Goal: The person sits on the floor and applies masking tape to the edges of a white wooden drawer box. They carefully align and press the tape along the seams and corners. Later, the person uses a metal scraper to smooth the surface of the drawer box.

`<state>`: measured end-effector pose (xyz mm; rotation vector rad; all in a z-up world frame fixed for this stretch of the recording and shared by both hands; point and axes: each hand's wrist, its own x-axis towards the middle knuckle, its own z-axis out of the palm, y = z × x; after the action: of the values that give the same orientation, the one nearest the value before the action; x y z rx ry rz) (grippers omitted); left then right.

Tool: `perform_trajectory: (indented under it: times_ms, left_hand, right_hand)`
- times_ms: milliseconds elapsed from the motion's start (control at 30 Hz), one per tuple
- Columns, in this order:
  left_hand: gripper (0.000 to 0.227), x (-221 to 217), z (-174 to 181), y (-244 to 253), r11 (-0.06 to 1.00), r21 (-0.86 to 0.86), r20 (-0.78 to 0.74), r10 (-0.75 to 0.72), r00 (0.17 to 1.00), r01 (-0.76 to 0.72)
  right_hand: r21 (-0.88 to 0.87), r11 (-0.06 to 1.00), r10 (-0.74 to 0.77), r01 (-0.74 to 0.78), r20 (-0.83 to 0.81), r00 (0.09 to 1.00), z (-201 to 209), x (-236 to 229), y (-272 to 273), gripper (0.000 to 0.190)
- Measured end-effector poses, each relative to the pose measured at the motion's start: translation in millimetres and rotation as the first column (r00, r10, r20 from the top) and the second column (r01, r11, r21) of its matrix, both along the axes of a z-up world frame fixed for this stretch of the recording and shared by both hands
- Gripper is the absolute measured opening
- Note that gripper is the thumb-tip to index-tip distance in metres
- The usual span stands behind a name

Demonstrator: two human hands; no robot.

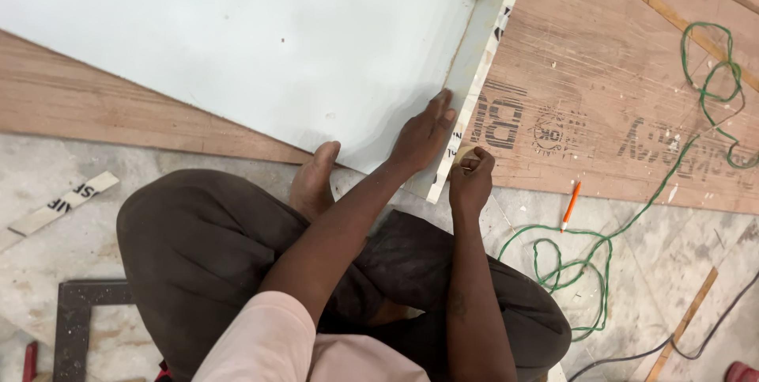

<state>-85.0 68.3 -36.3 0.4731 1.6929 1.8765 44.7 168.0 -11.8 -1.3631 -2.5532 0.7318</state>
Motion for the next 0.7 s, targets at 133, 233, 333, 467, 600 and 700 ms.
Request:
perform_trajectory:
  times_ms: [133, 233, 333, 467, 600, 700]
  left_hand:
    - [0.07, -9.1, 2.1, 5.7, 0.999, -0.026, 0.079, 0.035, 0.996, -0.033]
    - [0.072, -17.6, 7.9, 23.0, 0.988, 0.127, -0.029, 0.09, 0.995, -0.086]
    - [0.078, -35.2, 5.7, 42.1, 0.997, 0.072, 0.074, -0.033, 0.997, 0.027]
    - [0.079, -50.3, -10.2, 36.3, 0.998, -0.003, 0.193, -0.057, 0.979, 0.059]
    - [0.078, -63.7, -5.8, 54.8, 0.985, 0.164, 0.073, 0.037, 0.997, -0.048]
    - [0.079, -92.2, 6.0, 81.7, 0.97, 0.241, -0.007, 0.036, 0.999, -0.033]
  right_hand:
    - [0.037, 0.999, 0.019, -0.019, -0.009, 1.0, 7.5, -4.7, -2.5, 0.051]
    - [0.058, 0.998, 0.004, -0.004, -0.007, 1.0, 8.5, -3.7, -4.8, 0.049]
    - [0.044, 0.999, -0.016, 0.014, 0.056, 0.998, 7.4, -3.7, -5.3, 0.047]
    - [0.094, 0.996, -0.005, 0.007, -0.018, 1.0, 11.7, -11.3, 2.9, 0.039]
    - [-0.501, 0.862, -0.31, 0.079, -0.396, 0.865, 30.4, -50.1, 32.9, 0.054]
    - [-0.663, 0.73, -0.309, -0.17, -0.541, 0.782, 33.6, -102.6, 64.8, 0.068]
